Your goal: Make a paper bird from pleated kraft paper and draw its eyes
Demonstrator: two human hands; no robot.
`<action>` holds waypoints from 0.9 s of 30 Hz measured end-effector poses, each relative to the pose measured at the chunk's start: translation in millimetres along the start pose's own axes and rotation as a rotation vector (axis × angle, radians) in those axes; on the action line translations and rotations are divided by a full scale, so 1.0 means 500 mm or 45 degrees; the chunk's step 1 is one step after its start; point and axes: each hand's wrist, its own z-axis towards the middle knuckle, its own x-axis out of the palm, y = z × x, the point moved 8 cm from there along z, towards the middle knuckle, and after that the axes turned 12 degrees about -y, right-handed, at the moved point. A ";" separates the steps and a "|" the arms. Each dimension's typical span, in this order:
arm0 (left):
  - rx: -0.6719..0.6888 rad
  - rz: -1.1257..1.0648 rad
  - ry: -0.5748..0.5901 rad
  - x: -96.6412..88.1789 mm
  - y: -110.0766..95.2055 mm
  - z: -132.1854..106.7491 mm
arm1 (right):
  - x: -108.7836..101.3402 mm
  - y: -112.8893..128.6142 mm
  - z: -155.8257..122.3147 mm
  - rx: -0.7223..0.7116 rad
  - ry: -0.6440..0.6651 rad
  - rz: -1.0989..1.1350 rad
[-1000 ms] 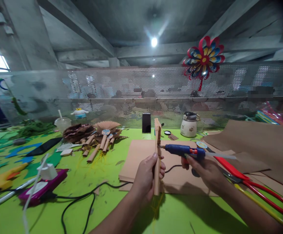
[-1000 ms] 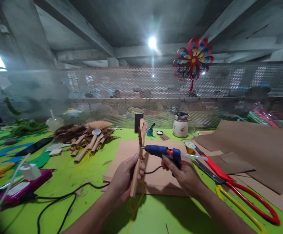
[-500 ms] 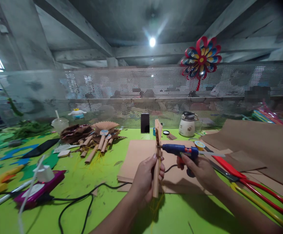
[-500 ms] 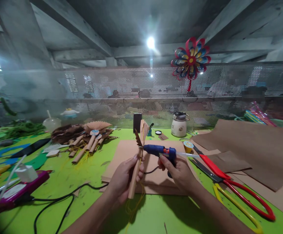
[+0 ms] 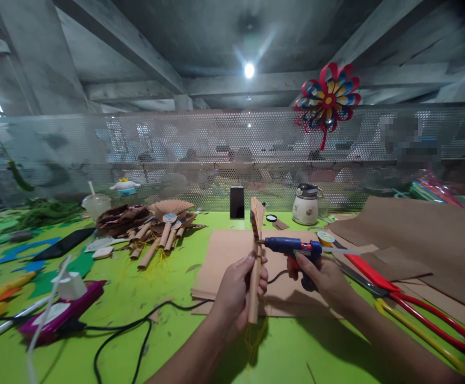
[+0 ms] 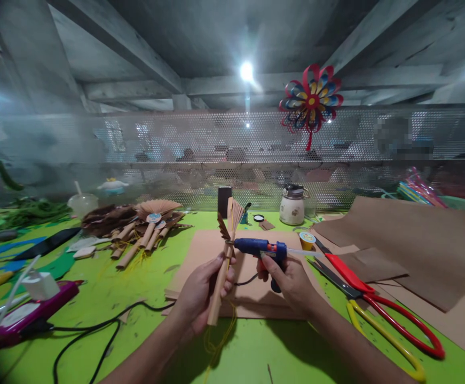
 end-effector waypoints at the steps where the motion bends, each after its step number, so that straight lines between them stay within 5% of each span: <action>1: -0.005 -0.002 0.004 0.000 0.000 0.000 | 0.000 -0.002 0.000 0.004 0.005 -0.001; 16: -0.026 0.031 -0.027 -0.009 0.005 0.013 | -0.008 0.027 -0.006 -0.051 0.012 -0.013; 27: -0.077 0.041 0.023 0.003 0.006 0.000 | -0.009 -0.001 0.004 -0.072 -0.013 -0.104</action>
